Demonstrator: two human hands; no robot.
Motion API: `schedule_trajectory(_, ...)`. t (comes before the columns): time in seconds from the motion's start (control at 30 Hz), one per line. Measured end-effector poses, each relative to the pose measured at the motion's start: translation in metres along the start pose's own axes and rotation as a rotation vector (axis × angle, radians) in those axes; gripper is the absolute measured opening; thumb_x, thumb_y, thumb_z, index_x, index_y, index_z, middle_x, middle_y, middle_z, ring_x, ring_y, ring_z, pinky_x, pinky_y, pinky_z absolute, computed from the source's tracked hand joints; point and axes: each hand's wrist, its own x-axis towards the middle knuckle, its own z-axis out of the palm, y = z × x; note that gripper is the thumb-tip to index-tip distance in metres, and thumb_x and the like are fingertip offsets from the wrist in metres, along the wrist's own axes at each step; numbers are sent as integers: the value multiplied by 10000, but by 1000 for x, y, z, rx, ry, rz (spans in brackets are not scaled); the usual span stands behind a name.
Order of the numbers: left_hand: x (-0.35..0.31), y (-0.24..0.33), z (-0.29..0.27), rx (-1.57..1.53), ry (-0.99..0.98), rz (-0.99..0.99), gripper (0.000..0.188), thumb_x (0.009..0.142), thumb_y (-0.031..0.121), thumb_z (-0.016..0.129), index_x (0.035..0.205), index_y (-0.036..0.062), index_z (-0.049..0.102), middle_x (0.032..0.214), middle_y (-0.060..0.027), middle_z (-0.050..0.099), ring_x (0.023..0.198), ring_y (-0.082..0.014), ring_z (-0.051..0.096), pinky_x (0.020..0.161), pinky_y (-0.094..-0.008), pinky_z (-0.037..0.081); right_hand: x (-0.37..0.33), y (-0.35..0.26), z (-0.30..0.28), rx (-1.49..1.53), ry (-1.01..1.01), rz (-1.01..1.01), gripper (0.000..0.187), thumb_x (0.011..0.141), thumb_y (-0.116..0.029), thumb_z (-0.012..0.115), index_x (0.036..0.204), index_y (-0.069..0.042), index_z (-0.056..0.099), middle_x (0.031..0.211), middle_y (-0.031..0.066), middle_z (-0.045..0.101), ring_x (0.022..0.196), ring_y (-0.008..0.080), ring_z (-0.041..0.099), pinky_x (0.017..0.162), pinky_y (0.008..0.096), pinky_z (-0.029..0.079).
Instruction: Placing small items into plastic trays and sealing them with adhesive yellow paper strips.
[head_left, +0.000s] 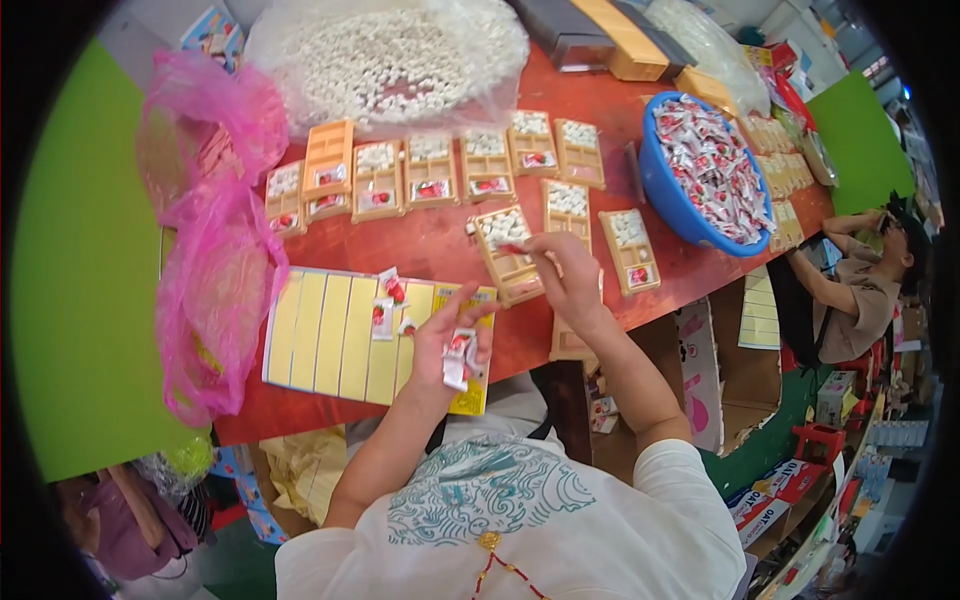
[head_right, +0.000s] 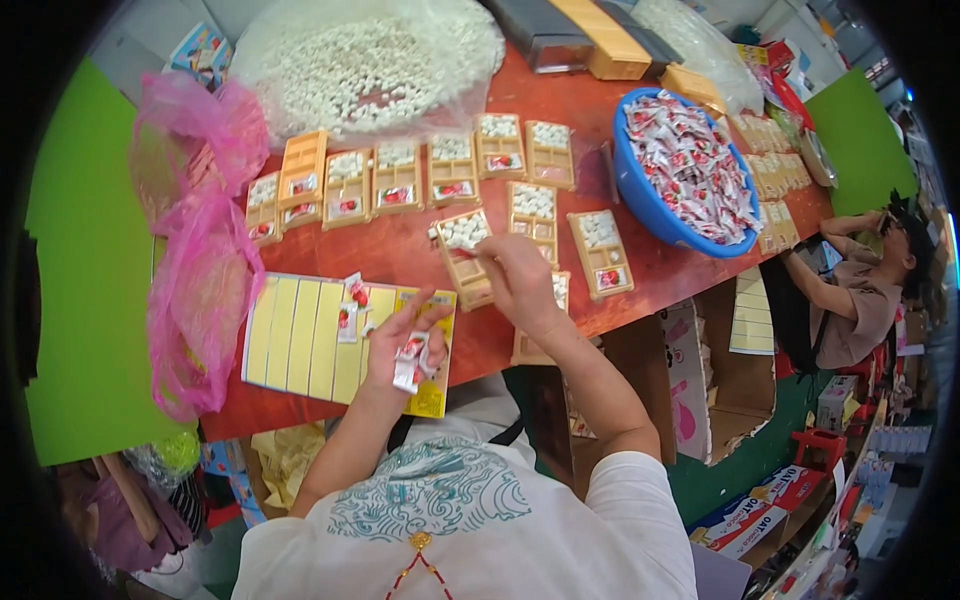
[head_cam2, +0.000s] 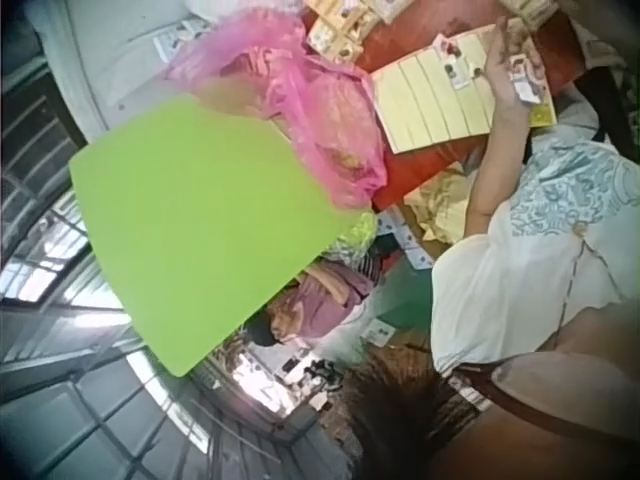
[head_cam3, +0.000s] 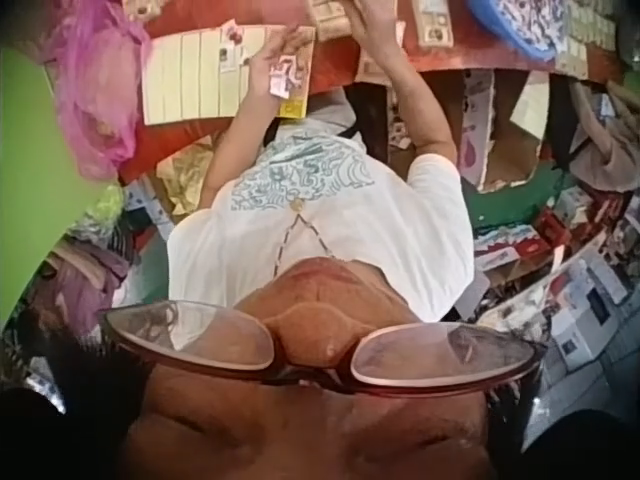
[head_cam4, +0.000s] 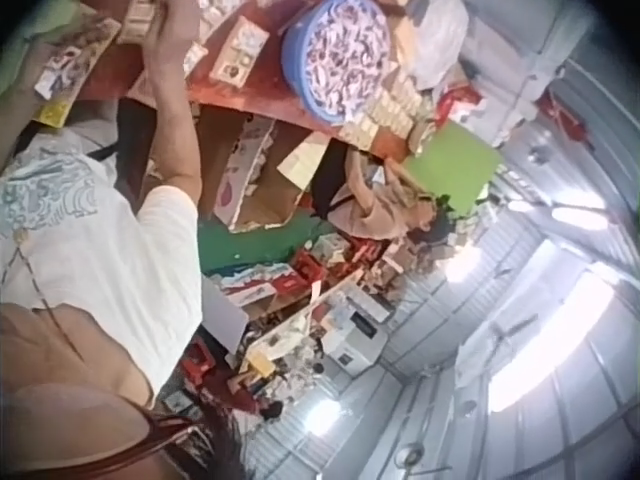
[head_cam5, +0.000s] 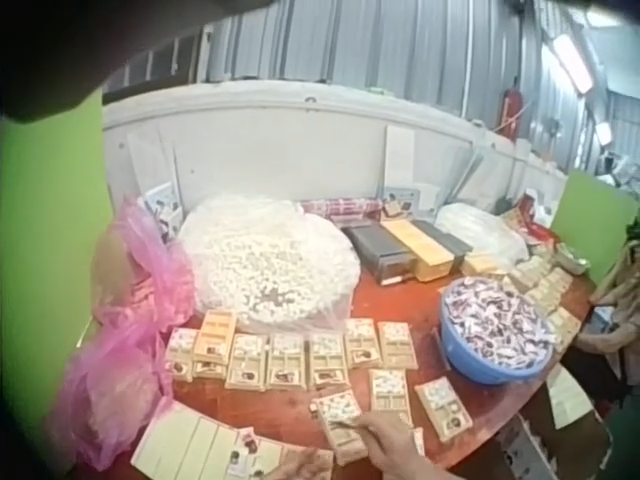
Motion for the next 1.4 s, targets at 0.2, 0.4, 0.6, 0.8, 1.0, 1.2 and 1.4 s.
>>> schedule_trajectory(0.2,-24,-8,1,-130,145,-107,360,961,247,442,1260,63,524,1133,-229,595,733,-264,591,548,-349,504,19,87,-21,16,260,585,117,855,-68,626,929,17,597,738,70,610,683,139,568,647,268,462)
schedule_trajectory(0.4,-26,-9,-2,-122,162,-96,347,953,238,456,1234,51,537,1134,-231,591,747,-281,597,561,-356,512,29,160,-20,-242,280,623,173,849,-151,610,942,-5,619,752,136,652,686,249,635,658,345,487)
schedule_trajectory(0.6,-29,-1,-8,-157,66,-67,364,954,243,450,1253,52,529,1150,-225,584,806,-294,614,614,-385,527,34,164,-22,-653,103,598,181,833,-189,585,949,-52,609,907,173,630,881,391,607,753,460,493)
schedule_trajectory(0.8,-23,15,-2,-198,94,63,347,942,232,481,1239,53,495,1159,-218,569,960,-348,621,776,-434,562,28,68,-28,-404,52,326,224,826,-93,610,1041,-32,600,904,131,596,782,278,603,681,373,493)
schedule_trajectory(1.0,-17,15,0,-199,114,121,354,953,205,413,1252,25,467,1204,-205,550,1048,-354,587,882,-454,522,-15,-72,1,176,-537,150,346,778,-123,669,1097,-38,566,1024,144,576,951,331,575,815,394,471)
schedule_trajectory(1.2,-25,10,-13,-169,109,157,391,951,229,433,1276,19,491,1250,-219,534,1120,-345,552,965,-434,463,-31,-102,12,-65,-506,-58,559,717,-112,703,1248,-88,529,1149,115,541,1003,289,550,831,377,453)
schedule_trajectory(1.4,-26,3,-10,-142,167,157,391,975,215,344,1286,27,487,1237,-219,546,1123,-338,547,977,-446,451,-40,-98,21,-178,-419,-262,425,704,-33,674,1119,-93,604,1095,92,565,967,276,567,799,379,465)
